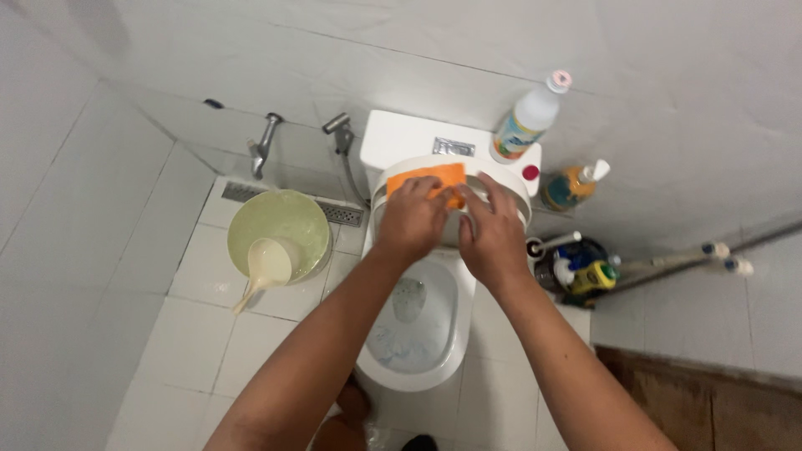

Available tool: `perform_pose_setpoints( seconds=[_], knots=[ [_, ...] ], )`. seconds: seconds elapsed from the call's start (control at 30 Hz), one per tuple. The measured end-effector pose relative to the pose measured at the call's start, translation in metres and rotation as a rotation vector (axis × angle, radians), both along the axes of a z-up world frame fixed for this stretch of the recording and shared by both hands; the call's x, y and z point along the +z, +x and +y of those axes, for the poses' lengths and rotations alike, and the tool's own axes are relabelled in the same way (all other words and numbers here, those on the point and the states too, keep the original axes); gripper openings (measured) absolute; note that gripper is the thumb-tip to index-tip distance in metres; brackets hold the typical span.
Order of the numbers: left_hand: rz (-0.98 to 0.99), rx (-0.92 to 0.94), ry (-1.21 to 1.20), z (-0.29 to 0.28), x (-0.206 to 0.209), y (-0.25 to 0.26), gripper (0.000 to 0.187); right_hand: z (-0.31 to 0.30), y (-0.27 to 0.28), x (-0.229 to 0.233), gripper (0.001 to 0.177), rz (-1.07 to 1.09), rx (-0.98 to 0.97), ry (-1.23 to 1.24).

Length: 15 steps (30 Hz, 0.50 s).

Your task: The person cleans a toilet by applying cleaning agents to a cloth and wiping the toilet tank and seat. They use a scoop to pour water from a bucket onto the cloth and into the bowl, then continue wiping the seat and rim with the cloth.

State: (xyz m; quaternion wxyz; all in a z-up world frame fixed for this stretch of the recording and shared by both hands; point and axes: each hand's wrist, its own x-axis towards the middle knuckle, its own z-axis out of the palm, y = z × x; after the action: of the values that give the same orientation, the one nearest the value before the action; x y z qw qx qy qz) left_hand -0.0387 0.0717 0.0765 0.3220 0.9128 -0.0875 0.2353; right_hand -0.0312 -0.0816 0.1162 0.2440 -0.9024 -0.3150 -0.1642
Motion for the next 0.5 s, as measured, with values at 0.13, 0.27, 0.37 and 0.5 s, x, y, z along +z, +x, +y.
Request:
perform_pose_setpoints(
  seconds=[0.13,0.27,0.37,0.5],
  knots=[
    [0.046,-0.142,-0.087,-0.001,0.011,0.008,0.020,0.010,0.015,-0.007,0.044,0.091,-0.040,-0.069],
    [0.090,-0.148,-0.248,0.035,0.008,0.015,0.032,0.022,0.021,-0.012,0.041,0.136,-0.153,-0.156],
    [0.224,-0.146,-0.187,0.070,0.006,0.026,0.036,0.034,0.020,-0.003,0.041,0.042,-0.221,-0.191],
    [0.336,-0.230,-0.215,0.081,0.003,0.032,0.033,0.066,0.004,0.006,0.049,0.029,-0.294,-0.297]
  ],
)
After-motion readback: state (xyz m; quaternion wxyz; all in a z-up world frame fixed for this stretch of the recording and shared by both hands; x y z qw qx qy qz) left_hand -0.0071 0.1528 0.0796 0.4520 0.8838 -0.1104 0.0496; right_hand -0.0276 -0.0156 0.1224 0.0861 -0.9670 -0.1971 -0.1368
